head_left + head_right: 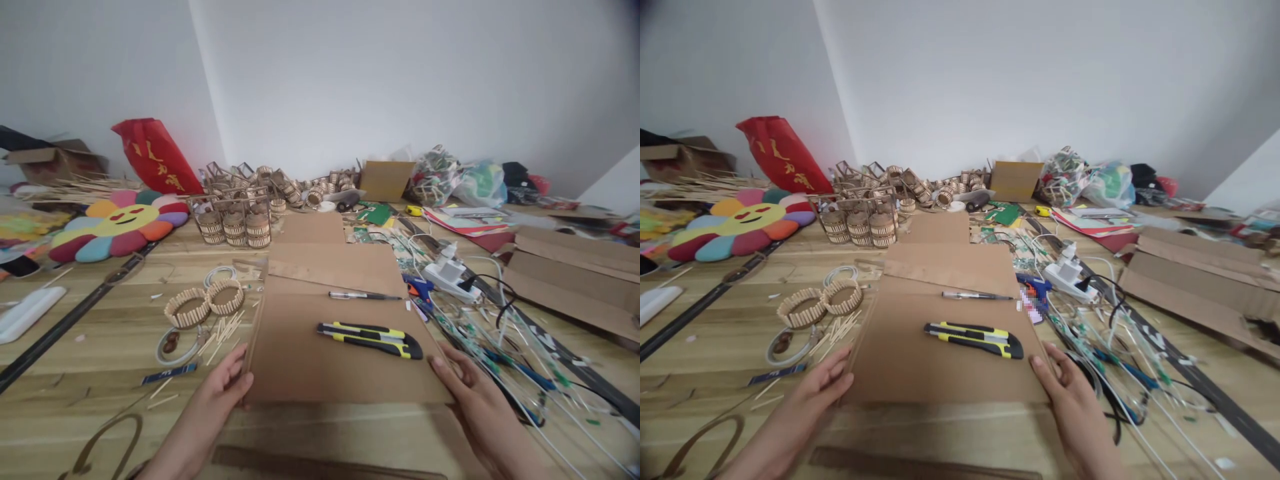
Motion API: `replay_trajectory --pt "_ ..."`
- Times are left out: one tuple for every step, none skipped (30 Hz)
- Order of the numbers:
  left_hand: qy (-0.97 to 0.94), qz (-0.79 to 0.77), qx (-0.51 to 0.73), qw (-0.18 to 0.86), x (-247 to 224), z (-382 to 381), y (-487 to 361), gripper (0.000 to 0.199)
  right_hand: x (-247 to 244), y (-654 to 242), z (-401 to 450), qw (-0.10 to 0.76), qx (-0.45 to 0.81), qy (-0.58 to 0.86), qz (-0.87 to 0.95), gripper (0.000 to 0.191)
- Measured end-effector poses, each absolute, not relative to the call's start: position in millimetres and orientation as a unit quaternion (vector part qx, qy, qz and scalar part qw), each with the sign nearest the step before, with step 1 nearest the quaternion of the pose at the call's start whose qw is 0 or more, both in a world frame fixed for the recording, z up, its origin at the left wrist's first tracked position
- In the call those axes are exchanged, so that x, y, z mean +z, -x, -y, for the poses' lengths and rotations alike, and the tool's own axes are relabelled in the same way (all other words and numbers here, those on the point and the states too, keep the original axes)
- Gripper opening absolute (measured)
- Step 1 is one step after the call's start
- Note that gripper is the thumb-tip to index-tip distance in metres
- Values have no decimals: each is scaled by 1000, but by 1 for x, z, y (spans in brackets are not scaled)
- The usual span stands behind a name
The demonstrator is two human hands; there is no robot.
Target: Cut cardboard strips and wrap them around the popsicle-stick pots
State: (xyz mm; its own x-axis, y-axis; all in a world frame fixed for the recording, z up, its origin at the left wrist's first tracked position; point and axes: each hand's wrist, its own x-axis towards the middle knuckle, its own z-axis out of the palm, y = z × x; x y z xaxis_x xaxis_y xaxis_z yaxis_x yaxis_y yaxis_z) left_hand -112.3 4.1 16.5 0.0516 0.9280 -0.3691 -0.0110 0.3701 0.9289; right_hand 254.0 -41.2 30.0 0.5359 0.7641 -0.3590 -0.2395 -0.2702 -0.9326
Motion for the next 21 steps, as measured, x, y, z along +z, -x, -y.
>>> replay_trajectory --pt "-411 -556 395 605 23 -13 110 89 35 -256 34 576 447 654 202 67" --pt "-415 -548 395 609 30 -24 108 83 38 -259 25 581 454 642 211 61" --pt "-411 -542 404 611 37 -36 104 77 41 -261 14 587 459 629 222 54" --pt "-402 -536 417 614 42 -49 101 71 43 -264 2 598 457 616 230 46" --pt "-390 -525 441 615 47 -61 96 65 43 -266 -12 612 453 603 238 38" --pt "-379 -510 462 619 50 -72 92 60 44 -268 -27 630 444 588 244 31" --pt "-363 -497 479 626 51 -82 88 55 43 -270 -43 646 434 577 249 25" --pt "-355 -479 491 635 51 -89 84 50 43 -272 -60 651 429 573 252 20" --pt "-349 -470 498 640 50 -94 81 47 42 -273 -77 655 425 570 256 17" --pt "-349 -466 496 644 47 -96 78 45 40 -275 -94 657 423 568 260 15" --pt "-354 -467 488 647 43 -95 76 44 39 -276 -111 657 421 567 263 13" --pt "-367 -474 472 646 38 -91 75 46 37 -278 -128 656 421 567 268 13" --pt "-389 -483 448 644 32 -85 75 48 35 -279 -143 652 421 568 273 16" --pt "-415 -494 424 635 26 -77 76 50 32 -280 -158 647 422 571 279 21" --pt "-451 -504 399 619 20 -68 77 53 30 -280 -171 640 423 575 285 27" --pt "-492 -511 370 600 14 -59 79 55 27 -281 -184 632 423 579 292 31" --pt "-535 -507 335 587 8 -49 81 57 24 -281 -196 624 424 585 298 34" --pt "-566 -507 303 575 1 -39 83 57 21 -281 -206 615 423 591 305 36" --pt "-591 -506 271 567 -5 -29 85 54 18 -280 -216 606 421 599 312 36" --pt "-618 -499 238 559 -11 -19 85 48 15 -280 -225 595 418 607 320 37" --pt "-647 -489 209 546 -16 -11 85 42 12 -280 -232 583 415 615 330 37"
